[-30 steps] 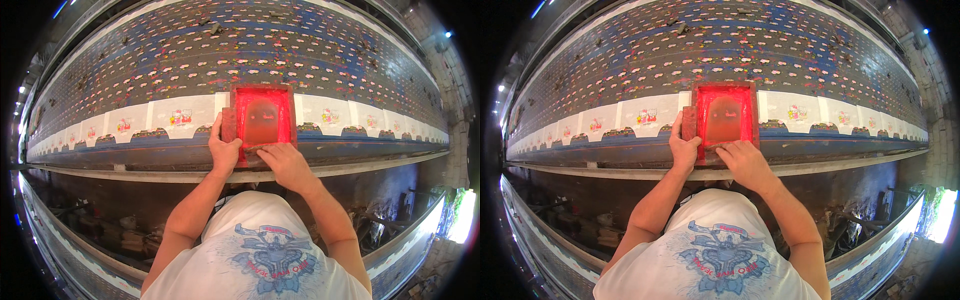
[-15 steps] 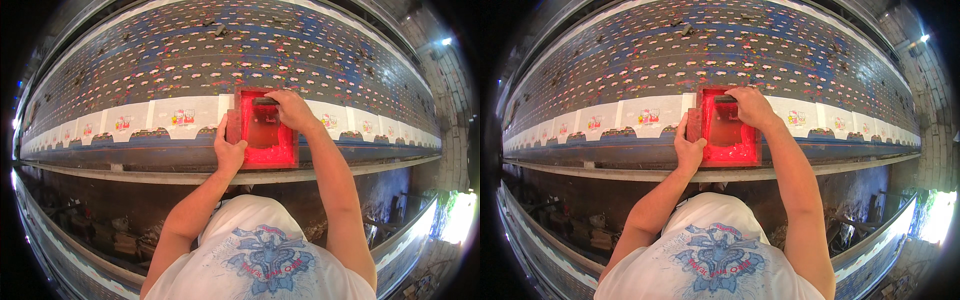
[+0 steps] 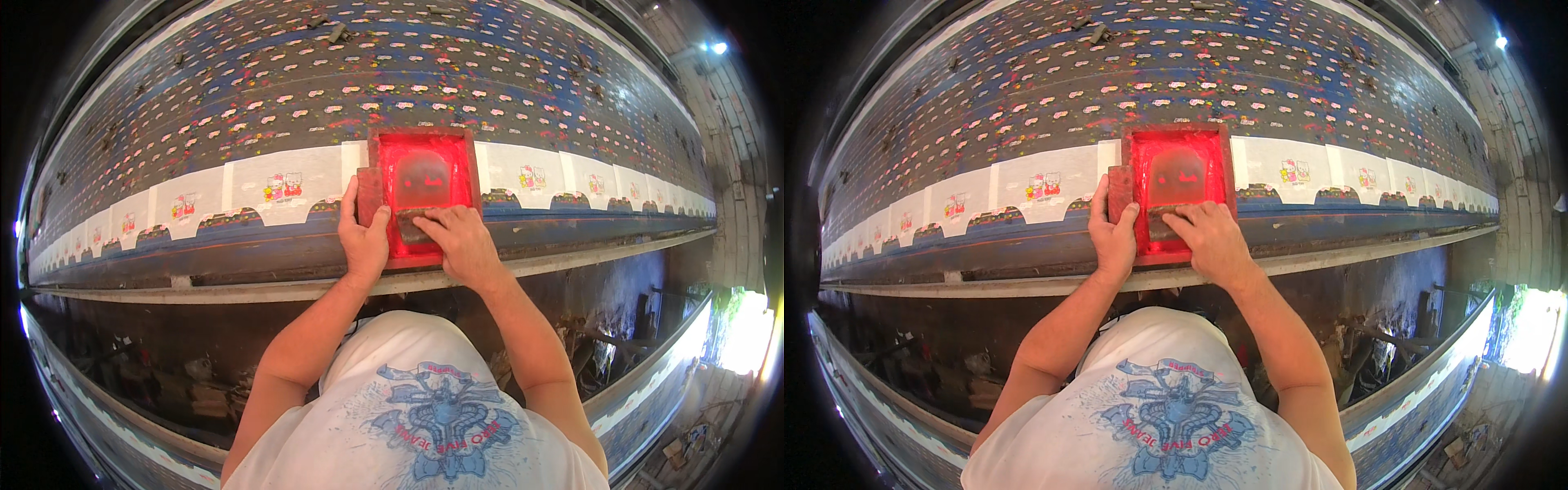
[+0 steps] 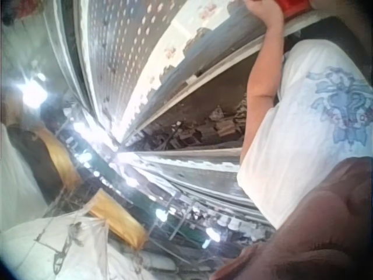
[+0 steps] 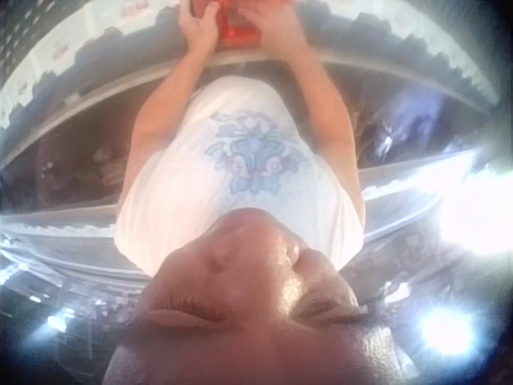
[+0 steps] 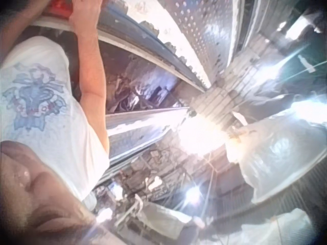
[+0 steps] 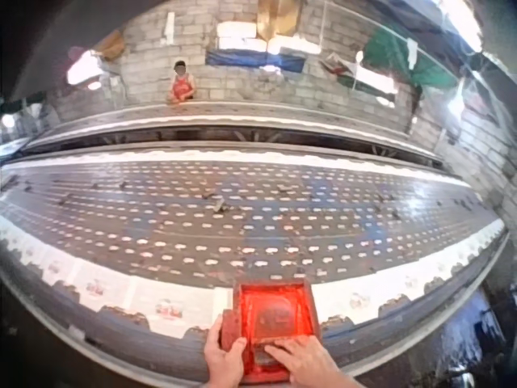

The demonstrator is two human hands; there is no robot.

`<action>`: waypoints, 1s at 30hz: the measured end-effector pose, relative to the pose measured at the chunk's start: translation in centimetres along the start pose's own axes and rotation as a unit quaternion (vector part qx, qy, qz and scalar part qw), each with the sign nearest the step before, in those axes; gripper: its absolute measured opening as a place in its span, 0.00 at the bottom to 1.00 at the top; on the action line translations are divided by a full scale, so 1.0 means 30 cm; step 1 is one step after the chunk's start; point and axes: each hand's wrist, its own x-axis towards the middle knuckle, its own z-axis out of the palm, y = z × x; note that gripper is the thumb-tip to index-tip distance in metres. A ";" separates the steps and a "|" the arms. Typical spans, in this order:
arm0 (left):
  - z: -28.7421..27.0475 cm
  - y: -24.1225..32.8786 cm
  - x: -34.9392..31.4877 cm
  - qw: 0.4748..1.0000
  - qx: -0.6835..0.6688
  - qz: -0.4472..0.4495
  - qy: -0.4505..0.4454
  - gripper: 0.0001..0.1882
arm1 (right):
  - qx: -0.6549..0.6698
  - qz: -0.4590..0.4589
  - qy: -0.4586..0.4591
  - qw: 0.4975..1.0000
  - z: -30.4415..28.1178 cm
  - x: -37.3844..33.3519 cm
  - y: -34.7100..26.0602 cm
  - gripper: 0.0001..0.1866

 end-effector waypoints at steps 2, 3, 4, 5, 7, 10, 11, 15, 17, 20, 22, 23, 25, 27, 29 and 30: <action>0.003 0.009 0.000 1.000 0.016 0.001 -0.006 0.45 | 0.011 0.003 -0.002 1.000 -0.008 -0.038 -0.034 0.34; -0.001 0.016 -0.004 1.000 0.029 -0.002 -0.010 0.46 | 0.017 0.005 -0.003 1.000 -0.011 -0.055 -0.052 0.33; 0.001 0.024 -0.004 0.999 0.041 -0.004 -0.016 0.46 | 0.023 0.013 -0.008 1.000 -0.020 -0.069 -0.070 0.33; 0.003 0.024 -0.004 0.999 0.042 -0.001 -0.017 0.47 | 0.029 0.018 -0.020 0.999 -0.023 -0.080 -0.075 0.32; 0.004 0.024 -0.002 0.999 0.046 0.006 -0.018 0.49 | 0.042 0.026 -0.043 0.998 -0.035 -0.095 -0.081 0.30; 0.001 -0.012 0.008 0.998 0.059 0.012 -0.013 0.51 | 0.082 0.036 -0.064 0.994 -0.077 -0.118 -0.091 0.27; 0.000 -0.013 0.010 0.999 0.053 0.007 -0.012 0.51 | 0.084 0.044 -0.039 0.995 -0.079 -0.133 -0.082 0.27; 0.021 0.043 -0.003 0.998 0.056 -0.001 -0.004 0.51 | 0.113 0.124 0.088 0.982 -0.037 -0.228 -0.011 0.28; 0.038 0.076 -0.017 0.998 0.064 0.011 -0.002 0.51 | 0.196 0.183 0.133 0.954 -0.021 -0.275 0.028 0.27; 0.090 0.112 -0.047 0.997 0.065 0.040 -0.011 0.51 | 0.370 0.241 0.143 0.886 -0.027 -0.346 0.093 0.25; 0.157 0.104 -0.066 0.996 0.061 0.059 -0.018 0.51 | 0.366 0.231 0.154 0.888 -0.048 -0.393 0.152 0.25; 0.196 0.100 -0.076 0.996 0.060 0.069 -0.020 0.51 | 0.365 0.224 0.158 0.890 -0.060 -0.417 0.186 0.25; 0.312 0.092 -0.102 0.999 0.017 0.047 -0.023 0.51 | 0.350 0.223 0.172 0.893 -0.086 -0.472 0.264 0.25; 0.433 0.058 -0.132 0.998 0.015 0.050 -0.020 0.52 | 0.340 0.223 0.180 0.896 -0.125 -0.533 0.355 0.25; 0.542 0.012 -0.157 0.995 0.057 0.080 -0.015 0.52 | 0.335 0.225 0.186 0.896 -0.166 -0.597 0.453 0.25; 0.600 0.004 -0.179 0.996 0.050 0.073 -0.012 0.52 | 0.340 0.225 0.189 0.893 -0.186 -0.628 0.499 0.25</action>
